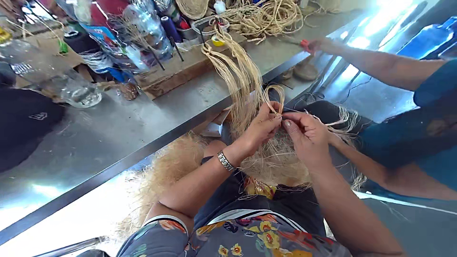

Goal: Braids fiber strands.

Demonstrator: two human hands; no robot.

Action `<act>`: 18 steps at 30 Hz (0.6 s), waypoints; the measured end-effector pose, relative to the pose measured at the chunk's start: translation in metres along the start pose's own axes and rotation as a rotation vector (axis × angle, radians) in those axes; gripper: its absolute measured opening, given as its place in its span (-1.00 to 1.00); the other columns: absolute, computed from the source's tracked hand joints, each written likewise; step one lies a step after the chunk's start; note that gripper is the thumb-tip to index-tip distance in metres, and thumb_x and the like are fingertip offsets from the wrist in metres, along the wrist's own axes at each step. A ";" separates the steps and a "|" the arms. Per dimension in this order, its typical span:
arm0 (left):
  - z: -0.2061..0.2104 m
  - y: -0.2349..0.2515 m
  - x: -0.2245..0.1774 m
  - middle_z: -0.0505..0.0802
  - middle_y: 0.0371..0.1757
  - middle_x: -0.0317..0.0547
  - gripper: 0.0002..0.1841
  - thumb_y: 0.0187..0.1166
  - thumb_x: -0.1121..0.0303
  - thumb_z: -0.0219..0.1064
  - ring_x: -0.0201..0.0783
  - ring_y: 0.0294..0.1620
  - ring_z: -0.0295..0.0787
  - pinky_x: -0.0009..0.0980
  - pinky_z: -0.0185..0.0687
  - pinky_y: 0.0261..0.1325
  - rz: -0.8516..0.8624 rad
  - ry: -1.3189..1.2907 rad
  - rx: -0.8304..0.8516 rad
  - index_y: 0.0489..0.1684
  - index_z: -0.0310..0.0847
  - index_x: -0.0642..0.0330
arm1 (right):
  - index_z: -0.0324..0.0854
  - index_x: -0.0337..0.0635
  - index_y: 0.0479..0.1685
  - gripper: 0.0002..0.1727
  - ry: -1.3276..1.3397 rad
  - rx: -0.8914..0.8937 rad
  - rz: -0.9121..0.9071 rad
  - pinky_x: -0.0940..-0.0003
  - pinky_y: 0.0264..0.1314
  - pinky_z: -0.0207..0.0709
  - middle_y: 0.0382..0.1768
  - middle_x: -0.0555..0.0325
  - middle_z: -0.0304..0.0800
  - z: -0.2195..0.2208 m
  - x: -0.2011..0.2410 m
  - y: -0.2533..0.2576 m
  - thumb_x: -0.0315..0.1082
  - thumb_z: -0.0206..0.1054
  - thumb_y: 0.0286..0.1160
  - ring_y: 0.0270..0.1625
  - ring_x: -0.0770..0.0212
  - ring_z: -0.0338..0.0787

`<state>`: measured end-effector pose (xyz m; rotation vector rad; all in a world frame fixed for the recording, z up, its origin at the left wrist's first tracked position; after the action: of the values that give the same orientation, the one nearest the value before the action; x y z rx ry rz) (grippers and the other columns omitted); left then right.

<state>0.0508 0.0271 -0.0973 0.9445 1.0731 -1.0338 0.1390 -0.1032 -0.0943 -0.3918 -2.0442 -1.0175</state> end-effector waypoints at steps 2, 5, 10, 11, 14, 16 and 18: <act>-0.016 -0.002 0.012 0.52 -0.51 -0.38 -0.67 0.75 0.31 -0.02 -0.61 -0.73 0.22 -0.72 0.09 -0.71 -0.012 0.000 -0.044 0.43 0.27 -0.07 | 0.79 -0.32 -0.01 -0.81 -0.071 0.056 -0.016 0.64 -0.02 0.64 -0.17 0.14 0.82 0.011 -0.012 0.010 -0.39 0.38 0.59 -0.18 0.54 0.74; -0.036 -0.005 0.038 0.48 -0.54 -0.43 -0.72 0.76 0.30 -0.03 -0.61 -0.70 0.26 -0.70 0.19 -0.65 -0.118 -0.109 -0.085 0.36 0.32 -0.01 | 0.83 -0.31 -0.16 -0.83 -0.171 0.174 -0.061 0.53 -0.04 0.66 -0.26 0.10 0.81 0.029 -0.034 0.025 -0.37 0.43 0.53 -0.20 0.42 0.75; -0.048 -0.025 0.071 0.37 -0.64 -0.53 -0.76 0.81 0.37 -0.14 -0.61 -0.74 0.16 -0.68 0.10 -0.67 -0.252 -0.273 -0.091 0.04 0.48 0.10 | 0.80 -0.35 -0.14 -0.78 -0.245 0.125 0.030 0.40 -0.05 0.64 -0.23 0.04 0.82 0.031 -0.051 0.093 -0.33 0.37 0.61 -0.23 0.38 0.73; -0.051 -0.029 0.076 0.37 -0.65 -0.54 -0.76 0.80 0.37 -0.15 -0.61 -0.74 0.15 -0.68 0.09 -0.67 -0.251 -0.287 -0.078 -0.03 0.49 0.08 | 0.80 -0.34 -0.12 -0.76 -0.267 0.096 0.035 0.40 -0.06 0.63 -0.24 0.05 0.83 0.032 -0.053 0.113 -0.31 0.36 0.62 -0.25 0.40 0.72; -0.061 -0.039 0.087 0.35 -0.65 -0.55 -0.75 0.76 0.37 -0.16 -0.62 -0.74 0.12 -0.68 0.05 -0.66 -0.218 -0.336 -0.072 -0.10 0.49 0.03 | 0.80 -0.36 -0.05 -0.69 -0.343 0.062 0.054 0.30 0.02 0.62 -0.23 0.00 0.84 0.040 -0.053 0.173 -0.23 0.34 0.65 -0.21 0.33 0.73; -0.068 -0.041 0.092 0.35 -0.66 -0.57 -0.75 0.74 0.37 -0.16 -0.63 -0.74 0.12 -0.68 0.05 -0.66 -0.197 -0.379 -0.095 -0.12 0.49 0.02 | 0.78 -0.35 -0.04 -0.66 -0.397 0.070 0.047 0.23 -0.01 0.57 -0.26 -0.02 0.80 0.052 -0.051 0.210 -0.20 0.30 0.67 -0.23 0.28 0.70; -0.073 -0.042 0.094 0.34 -0.66 -0.57 -0.75 0.75 0.35 -0.17 -0.63 -0.74 0.12 -0.68 0.06 -0.66 -0.189 -0.417 -0.110 -0.12 0.48 -0.01 | 0.78 -0.35 -0.03 -0.64 -0.425 0.090 0.026 0.16 0.03 0.57 -0.23 -0.04 0.81 0.069 -0.053 0.245 -0.18 0.27 0.68 -0.20 0.22 0.72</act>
<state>0.0088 0.0681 -0.2089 0.5134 0.8680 -1.2485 0.2770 0.1079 -0.0303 -0.6279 -2.4437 -0.8756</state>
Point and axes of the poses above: each hand's wrist, its own y-axis towards the middle knuckle, its own z-axis out of the palm, x = y × z, the point moved 2 cm from there along y, towards the middle knuckle
